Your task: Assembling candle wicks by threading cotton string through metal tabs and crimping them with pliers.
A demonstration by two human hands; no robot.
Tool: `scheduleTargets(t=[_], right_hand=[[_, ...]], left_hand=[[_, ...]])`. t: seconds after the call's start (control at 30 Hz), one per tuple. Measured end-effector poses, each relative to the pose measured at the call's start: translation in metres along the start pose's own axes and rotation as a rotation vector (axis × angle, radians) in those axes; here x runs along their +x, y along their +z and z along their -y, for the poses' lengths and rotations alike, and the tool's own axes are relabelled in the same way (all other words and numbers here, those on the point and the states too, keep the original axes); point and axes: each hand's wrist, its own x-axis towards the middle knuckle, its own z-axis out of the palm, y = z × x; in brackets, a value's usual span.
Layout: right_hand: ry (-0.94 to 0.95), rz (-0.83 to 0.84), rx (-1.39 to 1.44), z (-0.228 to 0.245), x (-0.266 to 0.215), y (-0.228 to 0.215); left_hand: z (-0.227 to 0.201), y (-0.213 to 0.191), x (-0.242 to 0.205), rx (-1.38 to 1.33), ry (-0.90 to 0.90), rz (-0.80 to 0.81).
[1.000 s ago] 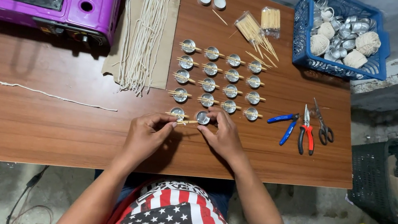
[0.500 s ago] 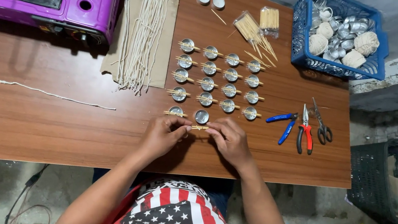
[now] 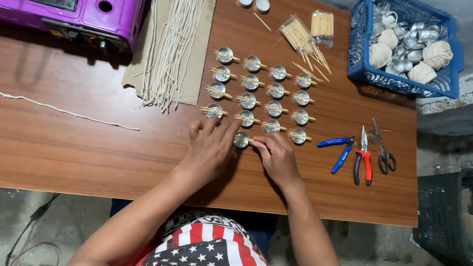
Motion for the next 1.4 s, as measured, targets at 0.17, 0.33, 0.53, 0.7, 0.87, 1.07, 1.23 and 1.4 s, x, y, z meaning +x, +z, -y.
scheduleTargets(t=[0.17,0.33,0.53,0.7,0.87,1.07,1.23,1.4], right_hand=[[0.013,-0.002,0.018,0.000,0.000,0.002],[0.017,0.002,0.025,-0.001,0.001,0.000],[0.003,0.010,0.030,0.001,0.002,-0.002],[-0.007,0.005,-0.008,-0.007,-0.001,-0.001],[-0.028,0.001,-0.011,-0.007,0.001,-0.002],[-0.035,0.000,-0.018,-0.007,-0.001,-0.002],[-0.002,-0.009,-0.017,-0.006,-0.004,-0.004],[0.078,-0.069,-0.026,-0.004,-0.018,-0.018]], left_hand=[[-0.006,-0.004,0.013,-0.086,-0.060,0.189],[0.001,0.036,0.009,-0.088,-0.039,0.093],[-0.001,0.042,0.011,-0.081,-0.017,0.018],[-0.002,0.045,0.013,-0.082,-0.007,-0.013],[-0.001,0.050,0.015,-0.084,-0.001,-0.023],[-0.001,0.046,0.015,-0.090,-0.011,-0.002],[0.003,0.044,0.010,-0.123,-0.026,0.017],[0.008,0.012,-0.003,-0.123,0.026,-0.158]])
